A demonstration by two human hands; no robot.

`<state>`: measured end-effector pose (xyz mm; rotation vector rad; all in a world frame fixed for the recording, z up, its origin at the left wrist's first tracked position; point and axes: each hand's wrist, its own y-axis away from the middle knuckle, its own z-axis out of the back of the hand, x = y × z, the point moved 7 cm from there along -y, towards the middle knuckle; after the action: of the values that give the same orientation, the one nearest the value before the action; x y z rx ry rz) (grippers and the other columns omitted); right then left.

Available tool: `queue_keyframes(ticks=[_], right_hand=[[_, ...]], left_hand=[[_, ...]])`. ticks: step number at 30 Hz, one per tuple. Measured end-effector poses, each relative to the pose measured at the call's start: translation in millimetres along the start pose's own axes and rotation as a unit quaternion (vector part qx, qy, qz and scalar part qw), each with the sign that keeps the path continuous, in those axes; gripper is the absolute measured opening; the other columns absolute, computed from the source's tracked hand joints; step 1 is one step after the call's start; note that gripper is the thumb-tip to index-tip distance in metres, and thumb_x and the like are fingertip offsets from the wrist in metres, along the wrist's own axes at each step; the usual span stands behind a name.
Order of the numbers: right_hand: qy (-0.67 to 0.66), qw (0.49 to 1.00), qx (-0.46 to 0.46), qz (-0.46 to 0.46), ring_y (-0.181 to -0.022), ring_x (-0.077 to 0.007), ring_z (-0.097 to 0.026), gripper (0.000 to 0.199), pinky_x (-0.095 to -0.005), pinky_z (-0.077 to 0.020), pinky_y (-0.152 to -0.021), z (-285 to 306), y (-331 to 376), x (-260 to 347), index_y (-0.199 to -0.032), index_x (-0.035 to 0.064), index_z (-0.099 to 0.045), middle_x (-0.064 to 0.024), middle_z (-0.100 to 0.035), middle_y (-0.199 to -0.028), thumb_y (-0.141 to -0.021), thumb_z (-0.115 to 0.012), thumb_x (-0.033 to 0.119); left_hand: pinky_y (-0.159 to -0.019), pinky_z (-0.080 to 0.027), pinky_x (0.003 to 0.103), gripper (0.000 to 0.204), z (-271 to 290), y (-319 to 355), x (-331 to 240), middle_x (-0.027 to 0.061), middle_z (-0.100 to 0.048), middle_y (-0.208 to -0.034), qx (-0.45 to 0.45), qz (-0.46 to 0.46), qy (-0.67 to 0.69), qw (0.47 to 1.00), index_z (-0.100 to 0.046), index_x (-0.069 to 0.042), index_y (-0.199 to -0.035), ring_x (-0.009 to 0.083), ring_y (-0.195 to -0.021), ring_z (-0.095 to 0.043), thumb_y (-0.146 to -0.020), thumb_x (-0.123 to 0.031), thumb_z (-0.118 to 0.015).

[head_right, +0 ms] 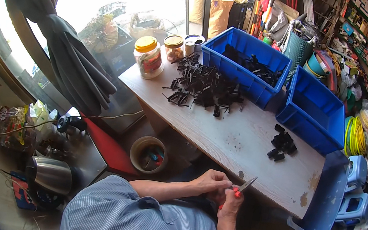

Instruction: Sorting and assembling small plastic components at a workbench.

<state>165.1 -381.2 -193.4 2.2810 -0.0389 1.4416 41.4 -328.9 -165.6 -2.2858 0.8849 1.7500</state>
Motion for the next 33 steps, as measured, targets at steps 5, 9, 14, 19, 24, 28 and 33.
queue_keyframes(ticks=[5, 9, 14, 19, 24, 28, 33], right_hand=[[0.019, 1.0, 0.008, -0.013, -0.059, -0.0107, -0.054, 0.004, -0.0261, -0.0454, -0.051, -9, 2, 0, -0.087, 0.0091, -0.058, -0.0006, -0.054, -0.069, -0.083, -0.059, 0.011], [0.067, 0.998, -0.008, 0.008, -0.053, -0.0095, -0.05, 0.007, -0.0252, -0.0407, -0.047, -14, 9, 6, -0.08, 0.01, -0.056, 0.001, -0.051, -0.064, -0.085, -0.061, 0.011], [0.093, 0.995, -0.019, 0.021, -0.049, -0.0095, -0.047, 0.011, -0.0254, -0.039, -0.045, -10, 12, 3, -0.078, 0.0111, -0.055, 0.0019, -0.05, -0.062, -0.085, -0.063, 0.013], [0.061, 0.998, 0.011, 0.01, -0.055, -0.0096, -0.051, 0.01, -0.0256, -0.0423, -0.049, -11, 8, 9, -0.083, 0.0113, -0.056, 0.0011, -0.052, -0.066, -0.087, -0.066, 0.013], [0.028, 0.999, 0.005, 0.033, -0.057, -0.0108, -0.053, 0.008, -0.0261, -0.0485, -0.053, 3, -8, 6, -0.087, 0.0127, -0.057, 0.0003, -0.054, -0.069, -0.089, -0.064, 0.017], [0.005, 1.0, 0.021, 0.021, -0.057, -0.0124, -0.055, 0.009, -0.0288, -0.0521, -0.053, -1, -10, 6, -0.088, 0.0143, -0.058, 0.0003, -0.055, -0.07, -0.091, -0.063, 0.022], [-0.006, 1.0, 0.025, -0.01, -0.059, -0.0122, -0.057, 0.012, -0.0289, -0.0493, -0.05, -16, -1, 12, -0.087, 0.0154, -0.059, 0.0008, -0.057, -0.072, -0.091, -0.064, 0.026]], left_hand=[[-0.042, -0.047, 0.029, 0.022, -3, -3, 18, 0.0092, -0.066, -0.073, -0.038, 0.134, 0.13, 0.982, -0.061, -0.003, -0.085, 0.0162, -0.051, -0.063, -0.089, -0.023, -0.069], [-0.042, -0.046, 0.031, 0.015, -8, -3, 32, 0.0089, -0.061, -0.066, -0.073, 0.172, 0.197, 0.962, -0.061, -0.002, -0.087, 0.0193, -0.048, -0.06, -0.087, -0.017, -0.064], [-0.043, -0.046, 0.034, 0.015, -5, -2, 47, 0.0079, -0.056, -0.061, -0.082, 0.197, 0.196, 0.957, -0.061, -0.002, -0.086, 0.0208, -0.047, -0.057, -0.086, -0.018, -0.063], [-0.046, -0.045, 0.028, 0.019, -4, -2, 34, 0.0086, -0.063, -0.07, 0.022, 0.144, 0.182, 0.973, -0.061, -0.004, -0.099, 0.0178, -0.054, -0.062, -0.097, -0.023, -0.06], [-0.064, -0.053, 0.027, 0.032, 5, 7, -1, 0.009, -0.069, -0.091, 0.061, -0.054, -0.02, 0.996, -0.06, 0.0, -0.123, 0.0129, -0.077, -0.066, -0.103, -0.025, -0.055], [-0.081, -0.055, 0.03, 0.041, 7, 20, -15, 0.0077, -0.067, -0.11, 0.132, -0.108, -0.03, 0.985, -0.053, 0.0, -0.14, 0.0119, -0.093, -0.064, -0.102, -0.014, -0.056], [-0.084, -0.056, 0.033, 0.046, 13, 29, -34, 0.0122, -0.067, -0.109, 0.165, -0.178, -0.109, 0.964, -0.054, 0.001, -0.137, 0.0184, -0.094, -0.067, -0.094, -0.006, -0.064]])
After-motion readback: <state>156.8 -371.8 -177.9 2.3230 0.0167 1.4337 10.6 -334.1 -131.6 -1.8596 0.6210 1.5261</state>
